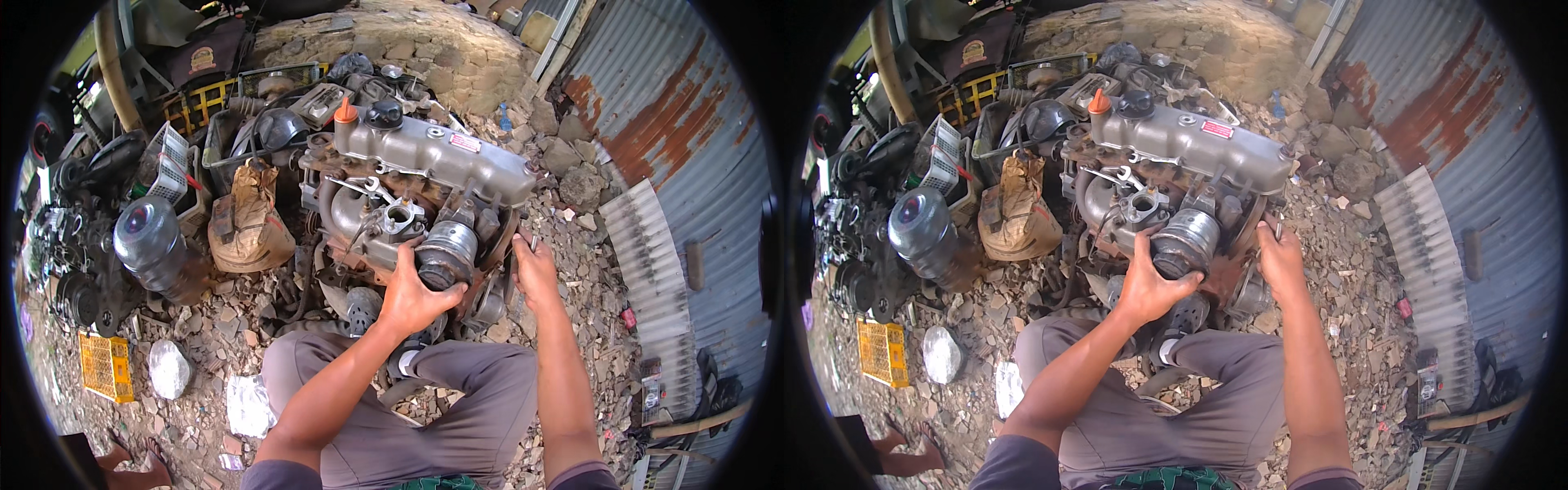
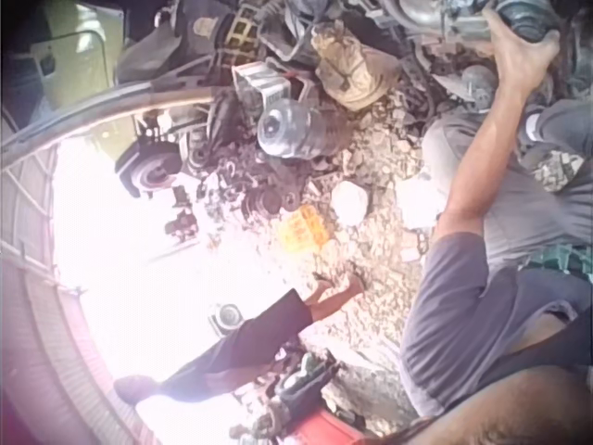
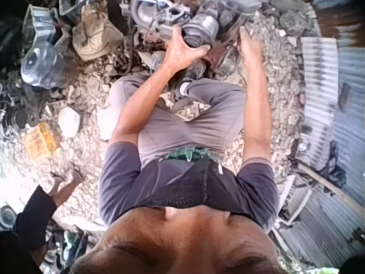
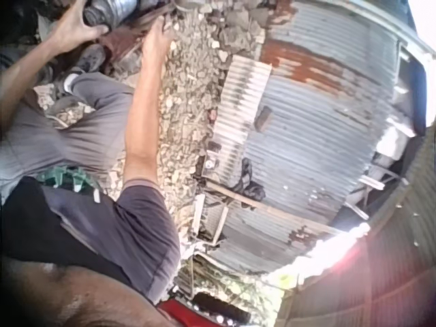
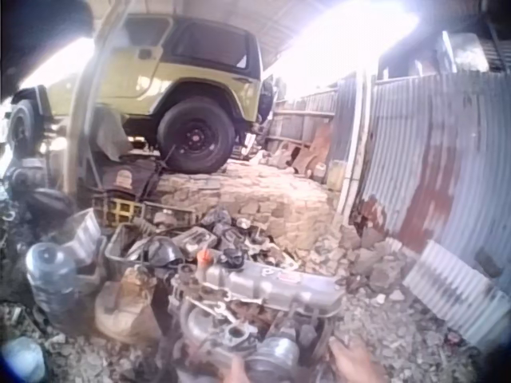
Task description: The person is sitting on the ground and using a wrench to loosen and tighten bolts on a car engine block. They manipulate a pulley and other components attached to the engine, repeatedly adjusting the tool and the parts.
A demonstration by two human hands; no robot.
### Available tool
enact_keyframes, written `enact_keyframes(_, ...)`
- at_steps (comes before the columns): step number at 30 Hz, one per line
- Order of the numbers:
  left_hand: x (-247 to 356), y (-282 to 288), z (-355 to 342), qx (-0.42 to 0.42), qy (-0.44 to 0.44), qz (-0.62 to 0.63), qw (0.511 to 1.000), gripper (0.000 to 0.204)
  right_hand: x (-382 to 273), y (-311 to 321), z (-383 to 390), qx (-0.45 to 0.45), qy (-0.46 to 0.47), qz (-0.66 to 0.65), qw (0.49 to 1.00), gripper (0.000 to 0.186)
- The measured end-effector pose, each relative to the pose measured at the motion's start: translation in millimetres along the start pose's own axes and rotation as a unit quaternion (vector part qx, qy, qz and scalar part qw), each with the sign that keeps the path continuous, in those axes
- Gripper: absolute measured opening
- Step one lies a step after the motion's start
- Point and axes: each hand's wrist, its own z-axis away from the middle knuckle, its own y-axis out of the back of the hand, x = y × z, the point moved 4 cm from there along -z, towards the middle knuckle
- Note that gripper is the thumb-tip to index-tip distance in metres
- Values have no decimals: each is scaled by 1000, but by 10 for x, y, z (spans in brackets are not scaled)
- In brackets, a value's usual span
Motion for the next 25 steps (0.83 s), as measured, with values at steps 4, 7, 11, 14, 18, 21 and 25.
enact_keyframes(4, 23, -4, 26, 7, -2, -12, 1000, 102, 43, 102, 34, 27, 51, 71, 996, 43)
enact_keyframes(7, 13, 3, 25, 9, -14, -6, 1000, 103, -44, 316, 169, 62, 125, -47, 989, 50)
enact_keyframes(11, 3, -25, 14, -7, 5, 2, 1000, 102, 17, 747, 361, 119, 144, 40, 982, 56)
enact_keyframes(14, -22, 11, 9, -6, -2, -3, 1000, 102, -92, 783, 691, 69, 59, 104, 990, 57)
enact_keyframes(18, 0, 20, 2, -14, -3, 1, 1000, 101, -227, 470, 1041, 47, 166, -10, 985, 46)
enact_keyframes(21, -38, 23, -31, 1, -1, 26, 1000, 98, -21, 168, 1039, 19, 225, -25, 974, 40)
enact_keyframes(25, -27, 62, -76, -3, 4, 31, 1000, 97, 95, -41, 799, 1, 281, 10, 960, 43)
